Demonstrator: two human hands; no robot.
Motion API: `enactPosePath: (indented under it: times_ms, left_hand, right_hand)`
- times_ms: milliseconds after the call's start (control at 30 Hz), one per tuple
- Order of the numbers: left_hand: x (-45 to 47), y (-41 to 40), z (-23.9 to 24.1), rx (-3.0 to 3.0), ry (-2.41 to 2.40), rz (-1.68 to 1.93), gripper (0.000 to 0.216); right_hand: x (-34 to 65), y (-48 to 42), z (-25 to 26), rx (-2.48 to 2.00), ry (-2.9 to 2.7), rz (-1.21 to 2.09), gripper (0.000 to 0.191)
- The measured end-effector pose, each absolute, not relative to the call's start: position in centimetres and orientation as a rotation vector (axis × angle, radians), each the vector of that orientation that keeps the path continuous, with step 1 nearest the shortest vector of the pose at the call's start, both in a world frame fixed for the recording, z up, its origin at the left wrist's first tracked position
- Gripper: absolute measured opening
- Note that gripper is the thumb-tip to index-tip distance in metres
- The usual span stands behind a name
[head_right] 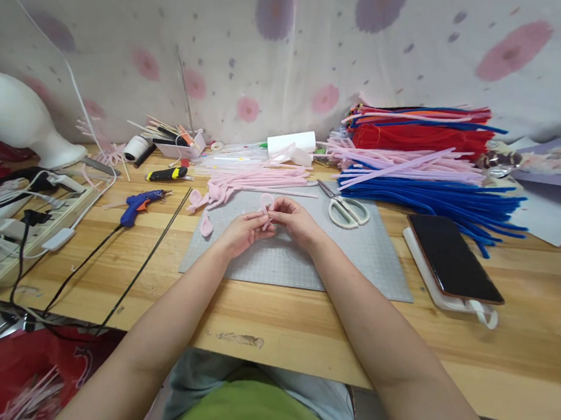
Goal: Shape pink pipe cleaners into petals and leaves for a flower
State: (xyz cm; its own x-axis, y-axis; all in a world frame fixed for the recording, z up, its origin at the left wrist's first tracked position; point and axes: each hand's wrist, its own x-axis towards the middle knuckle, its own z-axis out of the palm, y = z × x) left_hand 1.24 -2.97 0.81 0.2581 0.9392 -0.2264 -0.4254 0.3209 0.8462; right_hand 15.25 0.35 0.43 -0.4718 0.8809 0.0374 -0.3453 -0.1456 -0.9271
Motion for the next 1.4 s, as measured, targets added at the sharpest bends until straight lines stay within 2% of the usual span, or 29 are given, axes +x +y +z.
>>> enactPosePath:
  times_ms: [200,367,467,767,1100,1400]
  left_hand:
    - [1.5,-2.9,0.4,0.787,0.832,1.097,0.012]
    - [1.2,-3.1,0.5,0.84,0.81,0.892,0.019]
    - [1.0,-3.3,0.8,0.846,0.788,0.783,0.018]
    - [1.1,-3.4,1.4,0.804,0.81,0.768,0.012]
    - [1.4,-3.5,1.2,0.765,0.827,0.827,0.01]
    - [1.9,-3.7,1.6,0.736,0.84,0.846,0.01]
  right_hand:
    - [15.6,0.5,0.5,-0.674,-1.164,1.756,0.021]
    - [16.7,0.6,1.3,-0.685,-1.132,1.824,0.035]
    - [16.9,0.3,1.5,-0.721,-1.185,1.895,0.036]
    - [17.3,0.5,1.6,-0.818,-1.187,1.682,0.032]
    - [17.4,0.9,1.3,-0.82,-1.221,1.594,0.022]
    - [17.1,1.0,1.3,-0.895,-1.18,1.499,0.02]
